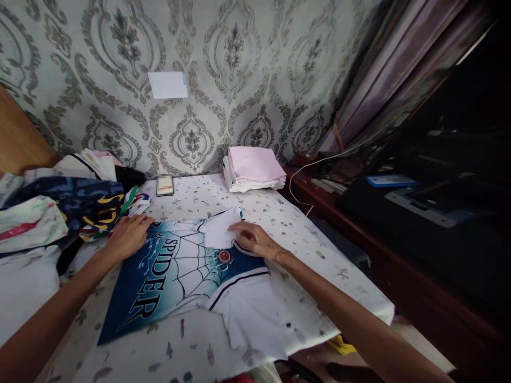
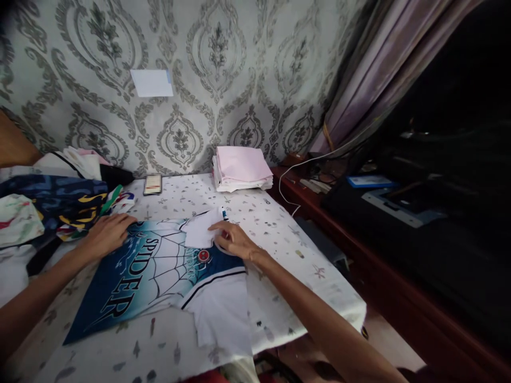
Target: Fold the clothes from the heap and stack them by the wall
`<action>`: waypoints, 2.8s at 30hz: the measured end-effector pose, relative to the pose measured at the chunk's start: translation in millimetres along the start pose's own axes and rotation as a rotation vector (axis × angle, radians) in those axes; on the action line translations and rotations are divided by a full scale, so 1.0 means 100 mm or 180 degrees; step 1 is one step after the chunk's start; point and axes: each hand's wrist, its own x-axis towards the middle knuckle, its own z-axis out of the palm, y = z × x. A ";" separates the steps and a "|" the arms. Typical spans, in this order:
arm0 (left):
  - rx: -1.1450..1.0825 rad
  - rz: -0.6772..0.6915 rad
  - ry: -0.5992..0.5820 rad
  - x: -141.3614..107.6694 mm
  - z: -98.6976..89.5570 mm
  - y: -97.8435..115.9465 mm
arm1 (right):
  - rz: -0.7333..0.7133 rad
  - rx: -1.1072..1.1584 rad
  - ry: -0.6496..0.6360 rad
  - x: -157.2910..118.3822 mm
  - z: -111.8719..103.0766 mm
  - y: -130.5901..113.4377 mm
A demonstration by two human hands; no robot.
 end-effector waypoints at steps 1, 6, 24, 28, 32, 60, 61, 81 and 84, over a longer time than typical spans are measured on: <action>-0.0160 0.0057 0.0052 0.03 -0.04 0.10 | 0.0088 -0.0023 0.0173 0.03 -0.04 0.00; -0.1419 0.0452 0.0177 0.23 -0.11 0.84 | -0.0038 -0.1000 0.0971 0.35 -0.02 -0.01; -0.0054 0.0026 -0.0211 0.21 0.15 0.35 | -0.0078 -0.2809 -0.0354 0.63 0.24 0.20; 0.0356 -0.0272 -0.0308 0.11 0.09 0.09 | -0.0698 -0.2795 -0.0571 0.74 0.41 0.09; 0.0488 -0.0477 -0.0310 -0.01 0.08 -0.01 | -0.0785 -0.2754 -0.0782 0.80 0.55 0.19; -0.0649 -0.0986 -0.0227 -0.52 0.12 0.13 | -0.0443 -0.1726 -0.0021 0.18 0.22 -0.03; -0.0708 -0.0863 -0.0181 -0.61 0.04 0.18 | -0.0407 -0.1664 0.0127 -0.04 0.14 -0.09; -0.1739 -0.0056 -0.0616 -1.68 -0.23 0.35 | -0.0939 -0.1968 -0.0777 -1.45 0.06 -0.52; -0.2368 -0.0385 -0.0860 -1.50 -0.30 0.25 | -0.0652 -0.1242 -0.0584 -1.26 0.05 -0.45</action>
